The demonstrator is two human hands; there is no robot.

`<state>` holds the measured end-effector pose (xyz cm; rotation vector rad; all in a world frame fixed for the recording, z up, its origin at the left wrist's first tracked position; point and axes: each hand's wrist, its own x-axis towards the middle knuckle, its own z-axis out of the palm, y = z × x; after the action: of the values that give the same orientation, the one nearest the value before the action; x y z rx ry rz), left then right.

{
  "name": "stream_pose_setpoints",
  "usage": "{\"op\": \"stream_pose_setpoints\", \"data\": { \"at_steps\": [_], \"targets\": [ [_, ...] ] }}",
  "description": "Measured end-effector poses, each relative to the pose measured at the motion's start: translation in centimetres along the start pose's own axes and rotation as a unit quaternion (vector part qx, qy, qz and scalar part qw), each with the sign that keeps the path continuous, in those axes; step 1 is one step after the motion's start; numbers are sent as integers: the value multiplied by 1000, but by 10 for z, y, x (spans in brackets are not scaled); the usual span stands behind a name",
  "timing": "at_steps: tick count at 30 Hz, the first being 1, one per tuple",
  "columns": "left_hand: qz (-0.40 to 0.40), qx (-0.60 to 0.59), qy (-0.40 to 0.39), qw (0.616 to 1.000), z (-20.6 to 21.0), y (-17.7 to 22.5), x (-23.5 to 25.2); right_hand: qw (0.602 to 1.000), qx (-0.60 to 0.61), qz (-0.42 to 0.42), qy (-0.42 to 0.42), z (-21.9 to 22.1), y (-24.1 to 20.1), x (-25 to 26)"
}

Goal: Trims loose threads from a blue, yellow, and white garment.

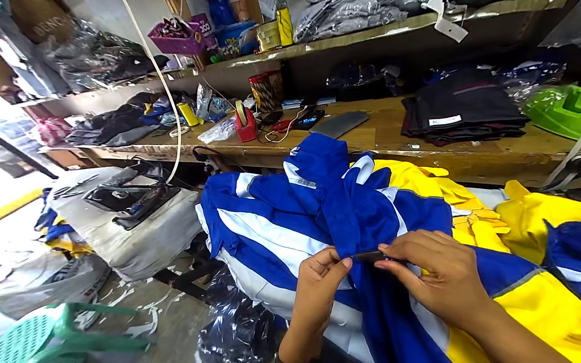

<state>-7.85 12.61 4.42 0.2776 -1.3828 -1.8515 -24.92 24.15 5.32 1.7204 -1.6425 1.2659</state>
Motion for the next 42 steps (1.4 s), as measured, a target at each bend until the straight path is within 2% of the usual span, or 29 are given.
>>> {"op": "stream_pose_setpoints", "data": {
  "at_steps": [3,6,8,12,14,17,19,23,26,28,31,37,42],
  "targets": [
    [-12,-28,-11,999,-1,0,0,999,34,3,-23,0,1,-1],
    [-38,-71,-28,996,-4,1,0,979,172,37,-100,-6,2,-2],
    [-60,-93,-22,994,-4,1,0,963,234,78,-107,-8,1,0],
    [-56,-98,-14,994,2,1,-2,980,170,90,-55,3,-9,3],
    [-43,-85,-8,995,6,1,-3,991,118,59,-32,13,-13,3],
    [-47,-63,17,997,11,2,-5,996,66,-23,49,31,-13,-3],
    [-72,-83,30,994,12,1,-6,993,71,-31,84,37,-17,-8],
    [-105,-168,19,980,8,-1,-6,958,238,157,32,12,-26,-6],
    [-121,-190,18,974,5,1,-6,949,204,239,-34,-12,-19,-9],
    [-124,-195,15,973,5,1,-5,967,136,216,-20,-15,-16,-16],
    [-137,-200,15,970,6,2,-5,990,46,132,9,-11,-15,-21],
    [-128,-197,18,972,7,2,-6,997,6,75,4,-9,-13,-13],
    [-119,-184,18,976,8,1,-7,998,-18,60,4,-9,-13,-12]
  ]
}}
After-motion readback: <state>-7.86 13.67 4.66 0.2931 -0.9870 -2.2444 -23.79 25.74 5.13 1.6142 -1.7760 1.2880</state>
